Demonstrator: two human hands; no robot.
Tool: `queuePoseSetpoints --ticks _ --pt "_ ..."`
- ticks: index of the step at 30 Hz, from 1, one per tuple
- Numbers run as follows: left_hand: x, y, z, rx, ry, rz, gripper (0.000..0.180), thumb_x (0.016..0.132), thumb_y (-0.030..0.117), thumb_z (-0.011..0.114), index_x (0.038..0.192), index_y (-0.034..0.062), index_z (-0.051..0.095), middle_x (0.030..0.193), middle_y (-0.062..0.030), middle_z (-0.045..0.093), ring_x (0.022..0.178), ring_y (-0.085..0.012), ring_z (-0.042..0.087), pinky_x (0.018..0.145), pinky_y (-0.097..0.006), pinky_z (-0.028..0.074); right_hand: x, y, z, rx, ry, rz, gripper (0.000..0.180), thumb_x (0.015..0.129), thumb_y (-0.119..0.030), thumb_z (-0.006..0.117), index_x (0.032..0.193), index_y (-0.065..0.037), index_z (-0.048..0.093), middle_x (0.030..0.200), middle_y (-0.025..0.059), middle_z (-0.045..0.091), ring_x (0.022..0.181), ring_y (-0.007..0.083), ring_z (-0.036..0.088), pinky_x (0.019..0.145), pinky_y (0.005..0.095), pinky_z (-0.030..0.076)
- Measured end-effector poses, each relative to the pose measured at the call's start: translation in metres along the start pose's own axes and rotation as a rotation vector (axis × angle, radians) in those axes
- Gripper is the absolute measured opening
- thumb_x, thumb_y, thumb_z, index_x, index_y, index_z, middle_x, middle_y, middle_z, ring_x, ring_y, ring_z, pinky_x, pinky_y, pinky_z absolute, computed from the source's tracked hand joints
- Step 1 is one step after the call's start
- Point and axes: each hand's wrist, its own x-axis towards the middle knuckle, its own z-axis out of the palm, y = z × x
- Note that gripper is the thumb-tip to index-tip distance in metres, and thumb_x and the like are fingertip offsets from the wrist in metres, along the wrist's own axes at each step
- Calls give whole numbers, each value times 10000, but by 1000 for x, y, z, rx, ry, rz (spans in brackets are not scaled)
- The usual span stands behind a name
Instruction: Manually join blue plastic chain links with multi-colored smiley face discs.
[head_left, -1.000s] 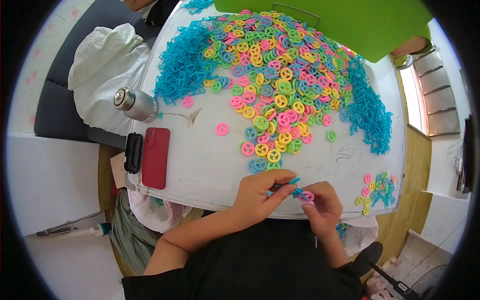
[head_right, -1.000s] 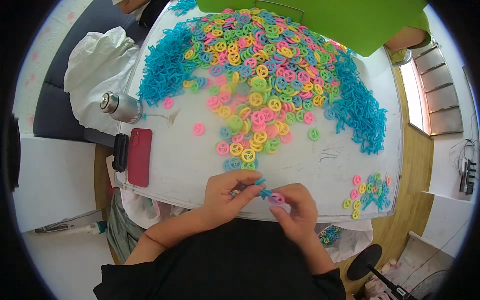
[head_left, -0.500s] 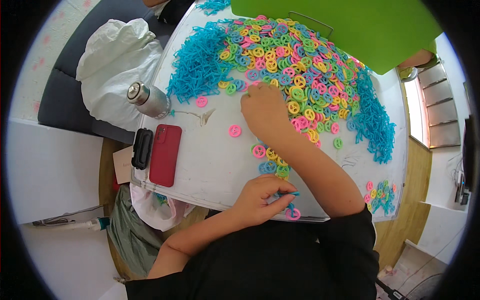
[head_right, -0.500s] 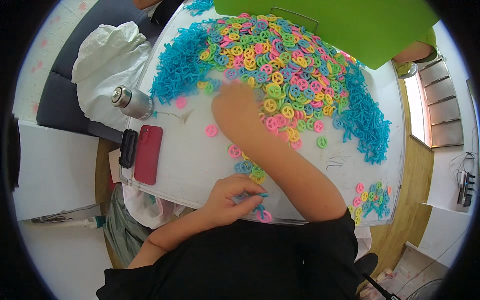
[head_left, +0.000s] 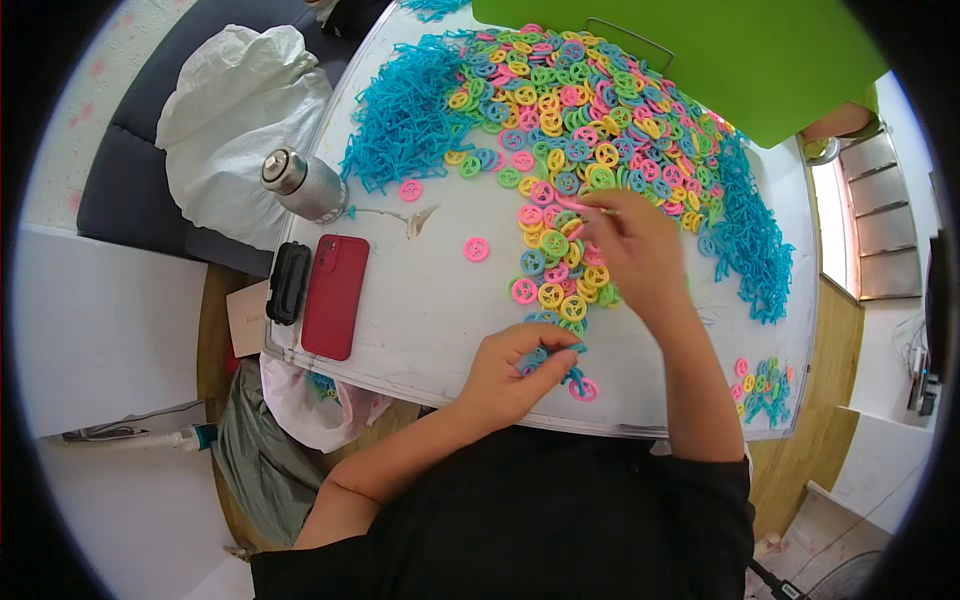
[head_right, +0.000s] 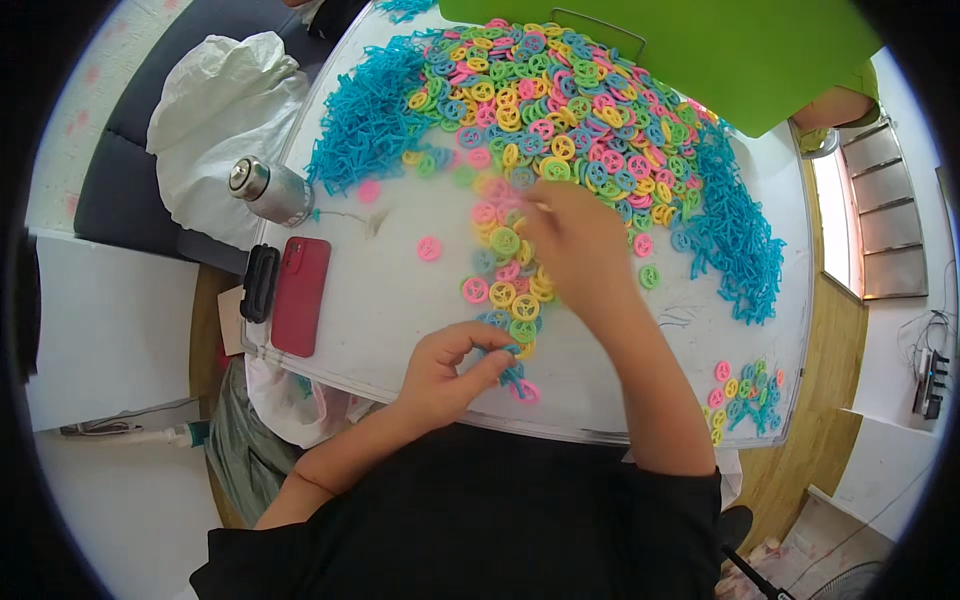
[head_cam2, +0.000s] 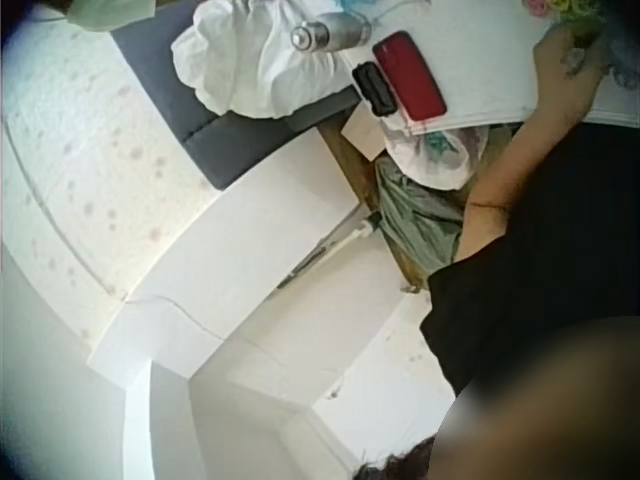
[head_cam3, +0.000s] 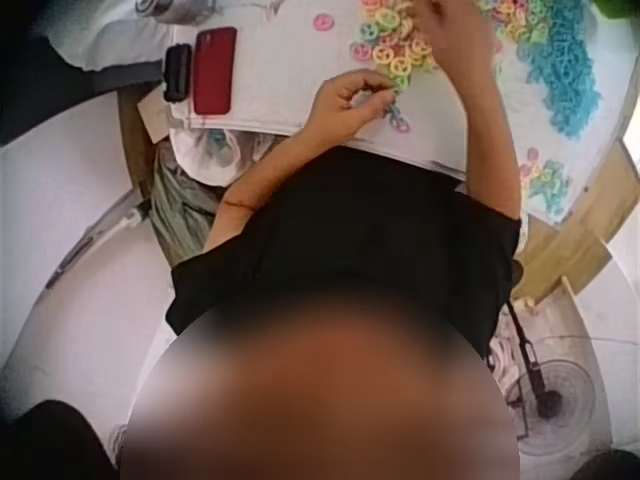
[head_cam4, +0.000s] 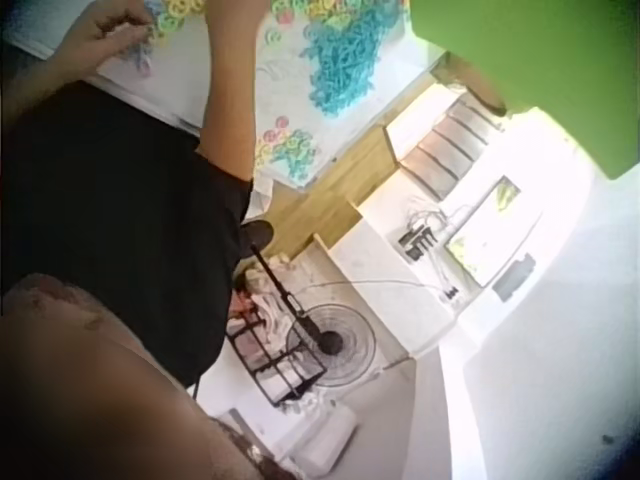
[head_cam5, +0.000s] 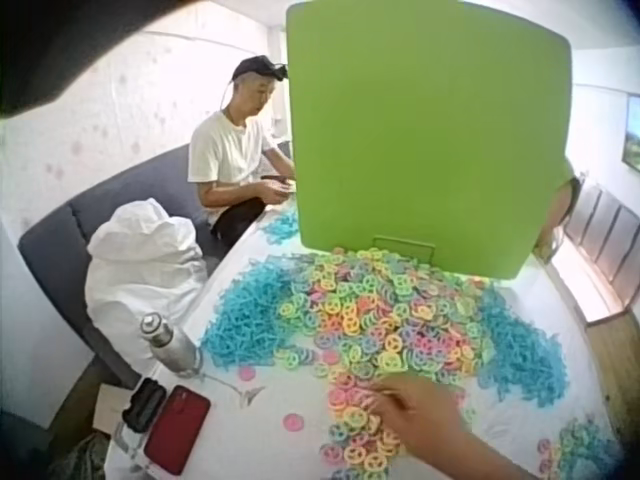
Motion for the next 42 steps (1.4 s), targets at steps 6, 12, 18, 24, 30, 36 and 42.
queuePoseSetpoints --ticks 6,12,18,24,30,36,42 --pt "13 7 10 -233 -6 -164 176 959 60 642 1125 2 642 1018 -55 696 893 -78 622 716 -217 509 -79 -29 -58 597 61 464 122 924 2 630 1038 39 651 933 104 674 759 150 677 657 257 548" --pt "23 20 24 -194 -120 -166 196 950 39 652 1143 1 656 1011 -58 709 897 -91 645 757 -242 514 -106 -28 -64 896 -115 506 89 895 -55 697 958 -1 662 981 107 672 877 158 647 752 258 510" --pt "23 19 34 -107 -81 6 167 925 15 679 1090 -4 685 982 -62 717 902 -108 658 773 -262 518 -108 -28 -54 1077 -17 594 124 919 -97 699 972 0 643 1026 145 694 913 165 649 819 285 516" --pt "22 18 37 292 18 312 160 855 27 740 1012 23 711 907 -91 719 805 -201 682 719 -302 516 -117 -27 -45 1090 46 624 148 956 -121 660 999 19 635 1011 144 696 887 164 656 813 302 530" --pt "25 27 30 535 -47 352 210 793 47 782 993 57 715 854 -100 711 759 -260 680 670 -326 511 -125 -33 -50 593 47 509 185 964 -62 634 1124 30 631 928 70 669 847 117 637 753 251 524" --pt "29 26 29 268 -103 171 152 833 22 756 980 27 719 887 -94 727 808 -196 698 720 -303 531 -135 -18 -43 727 117 389 346 943 -28 645 1279 37 592 935 52 631 853 100 618 781 239 513" --pt "25 19 27 78 -120 173 135 850 -9 745 981 -9 712 902 -98 730 829 -157 695 744 -281 536 -143 -28 -53 469 -5 172 432 867 11 716 1281 47 596 1055 79 609 906 121 612 794 256 515"
